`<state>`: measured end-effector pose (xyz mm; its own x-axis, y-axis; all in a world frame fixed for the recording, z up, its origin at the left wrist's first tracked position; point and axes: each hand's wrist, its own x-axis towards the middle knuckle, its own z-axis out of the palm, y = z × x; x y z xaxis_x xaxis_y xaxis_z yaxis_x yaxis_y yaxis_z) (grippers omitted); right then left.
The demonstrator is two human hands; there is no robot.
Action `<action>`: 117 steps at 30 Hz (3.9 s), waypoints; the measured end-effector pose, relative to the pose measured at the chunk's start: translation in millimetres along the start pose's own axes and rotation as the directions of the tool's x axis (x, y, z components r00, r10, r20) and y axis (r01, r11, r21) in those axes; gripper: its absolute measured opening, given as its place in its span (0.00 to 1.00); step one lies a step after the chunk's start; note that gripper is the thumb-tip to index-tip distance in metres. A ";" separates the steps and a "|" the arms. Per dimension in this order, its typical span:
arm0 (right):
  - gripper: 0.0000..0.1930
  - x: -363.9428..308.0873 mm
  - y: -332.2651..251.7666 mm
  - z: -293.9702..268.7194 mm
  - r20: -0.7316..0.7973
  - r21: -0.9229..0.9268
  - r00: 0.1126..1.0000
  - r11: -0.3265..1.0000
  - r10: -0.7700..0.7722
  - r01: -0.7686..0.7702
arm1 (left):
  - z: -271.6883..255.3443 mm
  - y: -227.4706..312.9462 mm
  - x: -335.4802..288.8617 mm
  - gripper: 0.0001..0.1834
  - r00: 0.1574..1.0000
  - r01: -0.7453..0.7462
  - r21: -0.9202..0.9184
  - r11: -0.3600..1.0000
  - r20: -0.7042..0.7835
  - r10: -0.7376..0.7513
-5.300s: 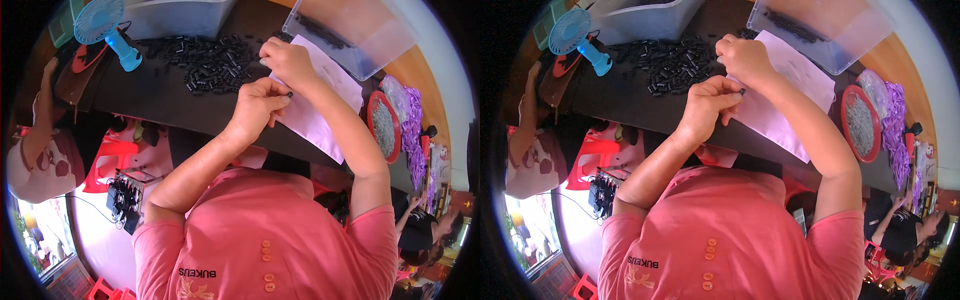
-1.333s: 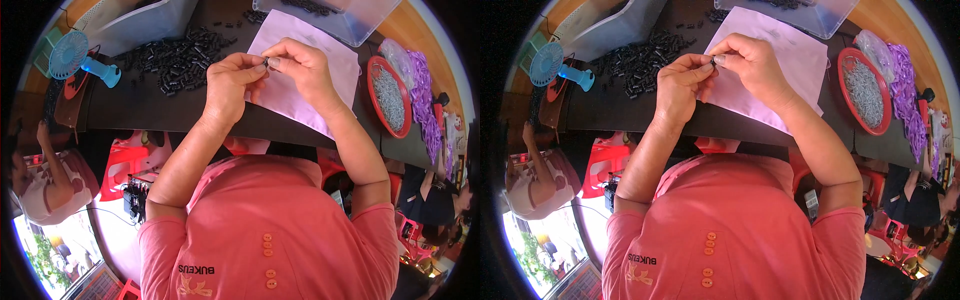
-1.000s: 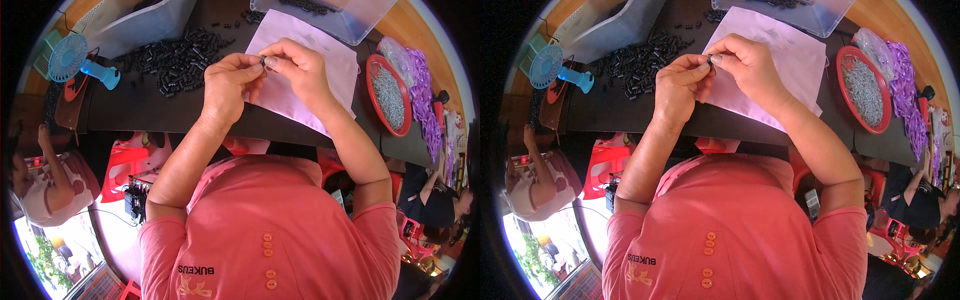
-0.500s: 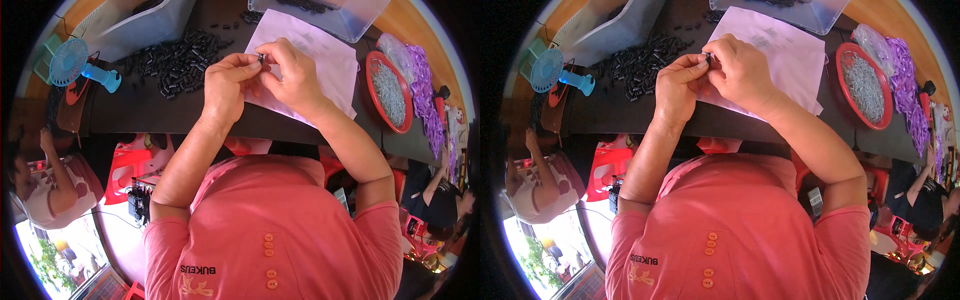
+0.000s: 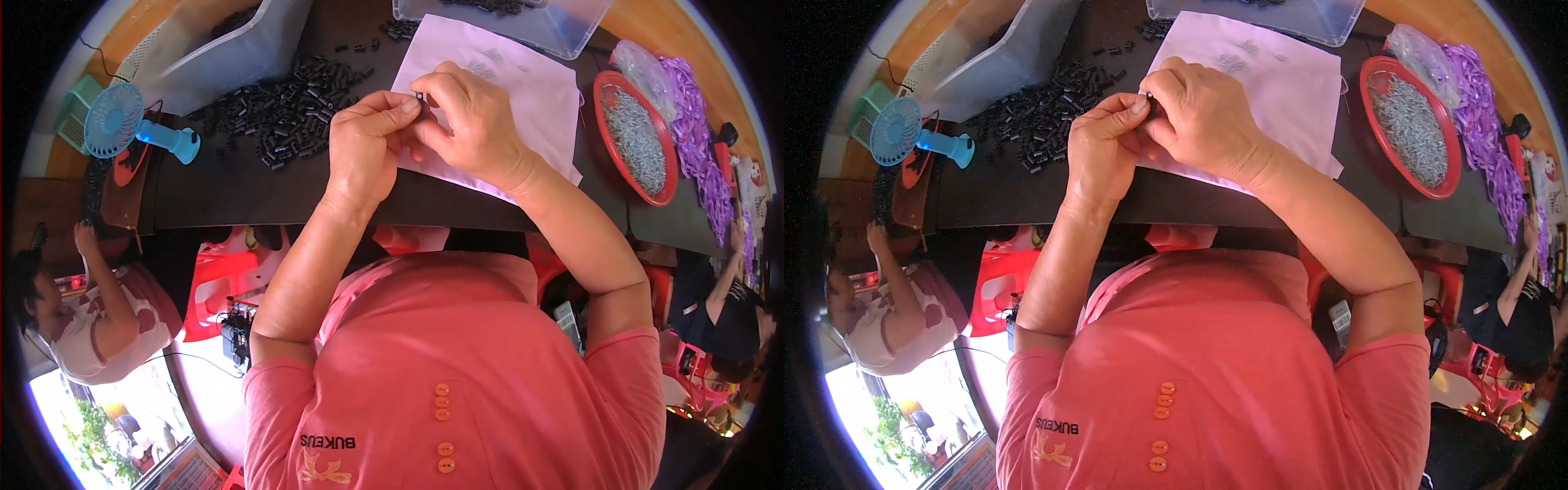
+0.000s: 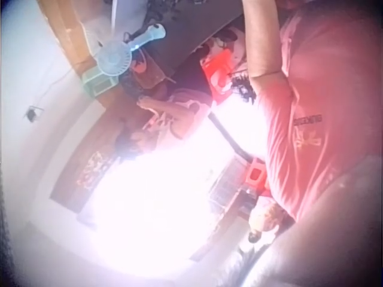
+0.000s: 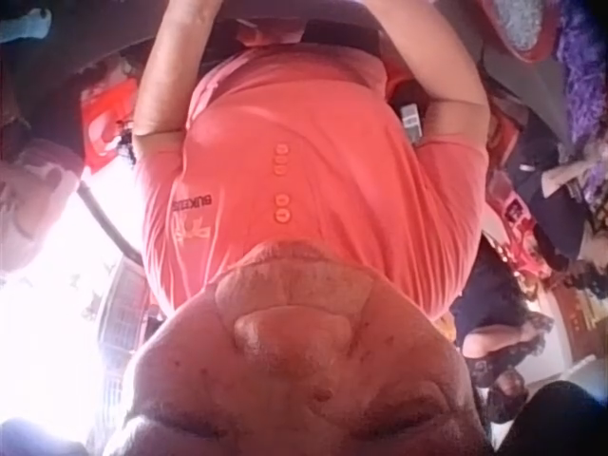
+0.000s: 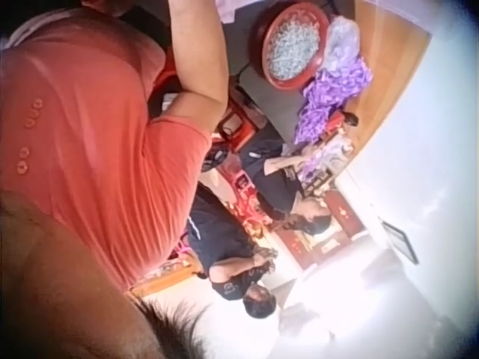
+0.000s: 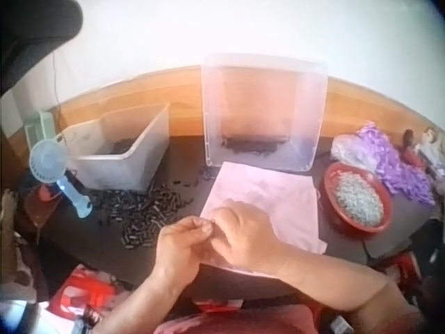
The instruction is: The person assembles small black plastic connectors by hand at a workstation.
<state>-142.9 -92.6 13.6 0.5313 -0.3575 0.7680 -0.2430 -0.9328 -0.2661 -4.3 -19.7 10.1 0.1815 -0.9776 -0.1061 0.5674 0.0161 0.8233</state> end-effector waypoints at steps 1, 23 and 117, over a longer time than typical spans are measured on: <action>0.15 -0.4 -0.2 0.0 -0.002 0.000 1.000 1.000 0.002 -0.002 | 0.4 0.4 -0.5 0.07 1.000 0.002 0.003 1.000 0.001 -0.002; 0.17 15.3 5.3 -24.2 0.174 0.329 0.960 0.906 0.219 -0.266 | 20.0 37.3 -1.3 0.07 0.956 -0.264 0.438 0.859 0.005 0.292; 0.05 7.5 -14.2 -34.3 0.250 0.721 0.786 0.433 0.566 -0.541 | 32.0 4.1 -9.7 0.07 0.969 -0.225 0.081 0.971 -0.088 0.232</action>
<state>-163.3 -80.6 43.1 0.4826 -0.8201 0.3075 0.1923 -0.2433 -0.9507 -29.4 -16.9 32.3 0.3782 -0.9249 0.0391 0.4449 0.2187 0.8685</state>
